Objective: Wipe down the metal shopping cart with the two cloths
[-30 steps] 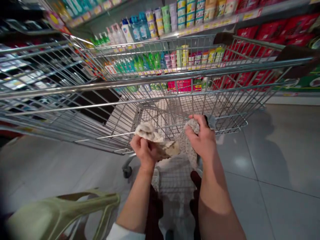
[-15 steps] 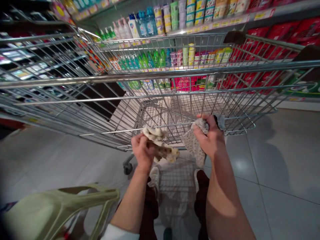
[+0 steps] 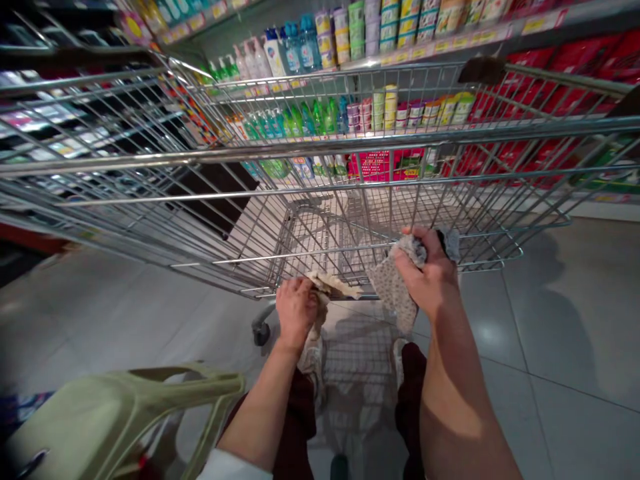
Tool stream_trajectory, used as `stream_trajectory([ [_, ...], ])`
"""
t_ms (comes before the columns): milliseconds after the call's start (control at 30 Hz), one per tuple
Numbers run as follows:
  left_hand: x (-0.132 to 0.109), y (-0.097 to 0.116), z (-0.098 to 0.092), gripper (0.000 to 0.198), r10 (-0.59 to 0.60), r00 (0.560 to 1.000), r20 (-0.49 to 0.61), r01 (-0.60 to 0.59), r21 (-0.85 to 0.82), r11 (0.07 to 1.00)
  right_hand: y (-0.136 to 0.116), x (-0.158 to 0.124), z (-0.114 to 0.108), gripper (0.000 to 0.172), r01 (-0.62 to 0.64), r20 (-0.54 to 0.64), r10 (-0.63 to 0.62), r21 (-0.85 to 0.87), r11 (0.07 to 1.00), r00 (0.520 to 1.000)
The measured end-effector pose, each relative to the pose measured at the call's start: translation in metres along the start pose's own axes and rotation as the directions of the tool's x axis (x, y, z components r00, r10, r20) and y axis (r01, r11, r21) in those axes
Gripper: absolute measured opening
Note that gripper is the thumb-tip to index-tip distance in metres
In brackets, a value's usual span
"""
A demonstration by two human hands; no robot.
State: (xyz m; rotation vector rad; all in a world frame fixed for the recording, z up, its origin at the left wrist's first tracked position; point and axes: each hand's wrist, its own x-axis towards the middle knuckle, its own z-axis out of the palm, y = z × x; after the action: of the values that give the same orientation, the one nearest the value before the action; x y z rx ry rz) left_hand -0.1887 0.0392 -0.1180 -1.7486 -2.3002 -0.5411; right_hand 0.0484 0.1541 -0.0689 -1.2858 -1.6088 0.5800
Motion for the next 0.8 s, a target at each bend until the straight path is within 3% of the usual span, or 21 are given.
stream_trajectory([
  [67, 0.005, -0.011, -0.017, 0.023, -0.105, 0.965, -0.241, 0.1, -0.033, 0.994, -0.002, -0.001, 0.0, 0.043, -0.012, -0.003, 0.012, 0.008, 1.0, 1.0],
  [133, 0.013, -0.023, -0.034, 0.023, -0.245, 0.831, -0.499, 0.227, -0.097, 0.969, -0.004, -0.001, 0.0, 0.044, -0.032, -0.008, 0.032, 0.017, 0.999, 0.999],
  [200, 0.019, -0.033, -0.044, 0.024, -0.338, 0.71, -0.618, 0.304, -0.165, 0.938, -0.005, -0.001, 0.0, 0.045, -0.054, -0.014, 0.054, 0.021, 0.998, 0.998],
  [233, 0.021, -0.035, -0.044, 0.024, -0.37, 0.694, -0.617, 0.329, -0.186, 0.926, -0.005, -0.001, 0.0, 0.045, -0.067, -0.014, 0.067, 0.022, 0.998, 0.998],
  [300, 0.021, -0.034, -0.037, 0.021, -0.408, 0.746, -0.526, 0.36, -0.198, 0.912, -0.003, 0.0, 0.0, 0.044, -0.09, -0.016, 0.09, 0.026, 0.996, 0.996],
  [433, 0.011, -0.02, -0.01, 0.019, -0.407, 0.9, -0.156, 0.381, -0.169, 0.909, 0.001, 0.001, 0.002, 0.043, -0.085, -0.03, 0.088, 0.072, 0.994, 0.996],
  [500, 0.005, -0.015, -0.004, 0.024, -0.354, 0.935, 0.002, 0.348, -0.187, 0.919, 0.003, 0.002, 0.004, 0.043, -0.074, -0.04, 0.078, 0.094, 0.993, 0.996],
  [567, 0.002, -0.017, -0.005, 0.022, -0.312, 0.947, 0.08, 0.322, -0.221, 0.921, 0.004, 0.002, 0.005, 0.042, -0.067, -0.047, 0.072, 0.095, 0.993, 0.996],
  [600, 0.003, -0.02, -0.008, 0.017, -0.317, 0.945, 0.075, 0.326, -0.249, 0.912, 0.004, 0.003, 0.006, 0.042, -0.064, -0.054, 0.068, 0.086, 0.994, 0.996],
  [667, 0.007, -0.03, -0.017, 0.009, -0.377, 0.926, -0.034, 0.345, -0.335, 0.877, 0.003, 0.003, 0.007, 0.042, -0.046, -0.079, 0.051, 0.07, 0.996, 0.996],
  [733, 0.012, -0.043, -0.027, 0.007, -0.49, 0.843, -0.22, 0.344, -0.479, 0.808, 0.003, 0.003, 0.008, 0.04, -0.021, -0.093, 0.029, 0.08, 0.997, 0.995],
  [800, 0.017, -0.058, -0.034, 0.017, -0.584, 0.744, -0.325, 0.314, -0.601, 0.735, 0.004, 0.003, 0.008, 0.04, -0.01, -0.086, 0.021, 0.129, 0.992, 0.996],
])
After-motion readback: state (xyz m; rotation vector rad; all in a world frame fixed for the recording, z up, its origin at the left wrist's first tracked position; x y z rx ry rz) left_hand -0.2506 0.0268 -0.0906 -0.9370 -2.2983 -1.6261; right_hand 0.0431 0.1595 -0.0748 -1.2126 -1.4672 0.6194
